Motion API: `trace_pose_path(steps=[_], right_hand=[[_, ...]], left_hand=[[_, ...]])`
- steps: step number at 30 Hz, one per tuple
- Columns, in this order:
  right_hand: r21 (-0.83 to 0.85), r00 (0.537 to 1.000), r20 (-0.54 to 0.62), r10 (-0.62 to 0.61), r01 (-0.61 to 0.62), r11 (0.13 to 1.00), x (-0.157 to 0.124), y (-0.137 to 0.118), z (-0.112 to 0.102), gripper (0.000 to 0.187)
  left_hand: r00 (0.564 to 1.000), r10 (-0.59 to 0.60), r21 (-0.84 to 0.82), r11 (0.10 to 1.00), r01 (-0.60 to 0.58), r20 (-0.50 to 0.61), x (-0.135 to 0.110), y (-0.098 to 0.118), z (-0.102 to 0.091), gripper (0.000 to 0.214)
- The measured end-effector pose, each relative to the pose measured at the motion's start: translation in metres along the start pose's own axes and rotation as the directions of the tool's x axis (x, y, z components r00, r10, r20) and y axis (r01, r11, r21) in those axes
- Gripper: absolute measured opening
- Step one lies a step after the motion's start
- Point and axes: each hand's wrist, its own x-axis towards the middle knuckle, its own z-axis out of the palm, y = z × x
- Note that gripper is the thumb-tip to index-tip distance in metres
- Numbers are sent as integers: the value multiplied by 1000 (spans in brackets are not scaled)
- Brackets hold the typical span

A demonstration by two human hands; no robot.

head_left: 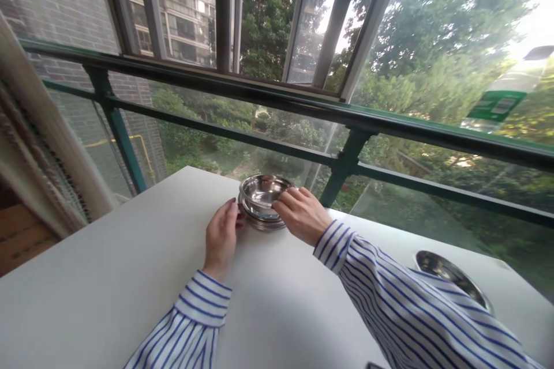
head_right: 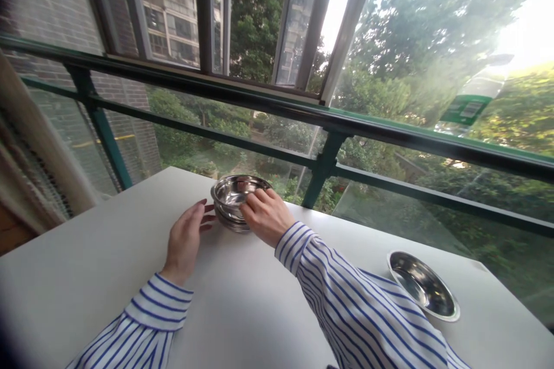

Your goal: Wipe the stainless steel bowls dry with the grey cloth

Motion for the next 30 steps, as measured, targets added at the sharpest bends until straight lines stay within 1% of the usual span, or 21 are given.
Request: trace_pose_path(steps=[2, 4, 8, 11, 13, 17, 19, 21, 23, 24, 26, 27, 28, 29, 30], right_hand=[[-49, 992, -76, -104, 101, 994, -8, -2, -2, 28], [-92, 973, -141, -183, 171, 981, -16, -5, -3, 27], [-129, 933, -214, -289, 267, 955, -28, -6, -4, 20], [-86, 921, -252, -297, 284, 955, -36, -5, -6, 15], [-68, 919, -270, -287, 279, 958, -41, -3, -6, 14], [-127, 908, -304, -289, 262, 957, -50, -2, -5, 10], [-135, 912, -309, -268, 237, 962, -56, -1, -6, 9], [-114, 929, -282, -239, 215, 970, -63, 1, -8, 10], [-60, 952, -239, -193, 184, 981, -72, 4, -14, 14], [-22, 964, -222, -149, 148, 989, -77, 6, -17, 17], [72, 980, -200, 4, 11, 997, -86, 10, -25, 21], [125, 975, -193, 108, -85, 988, -90, 13, -29, 23], [185, 956, -186, 226, -192, 964, -93, 16, -33, 23], [264, 920, -161, 358, -309, 913, -96, 18, -35, 24], [353, 867, -115, 484, -420, 836, -99, 21, -37, 25]], left_hand=[[995, -58, -98, 993, 66, 85, -1, 6, 0, 42], [979, -121, -168, 974, 149, 166, -1, 12, -1, 40], [930, -225, -219, 930, 294, 290, -3, 19, -3, 35], [903, -261, -244, 903, 354, 343, -5, 20, -3, 36], [894, -275, -258, 890, 376, 353, -7, 20, -2, 35], [889, -280, -285, 875, 392, 361, -11, 21, 1, 28], [883, -290, -283, 870, 404, 370, -13, 21, 3, 25], [875, -303, -276, 865, 419, 377, -15, 20, 4, 24], [873, -310, -273, 863, 425, 377, -17, 19, 5, 24], [874, -310, -272, 864, 423, 374, -18, 19, 6, 25], [878, -307, -265, 870, 415, 368, -20, 20, 7, 26], [878, -304, -259, 874, 411, 369, -22, 20, 8, 27], [877, -301, -251, 878, 408, 374, -24, 20, 9, 27], [873, -299, -241, 881, 408, 384, -26, 21, 10, 27], [868, -298, -231, 883, 409, 396, -29, 21, 11, 26]])
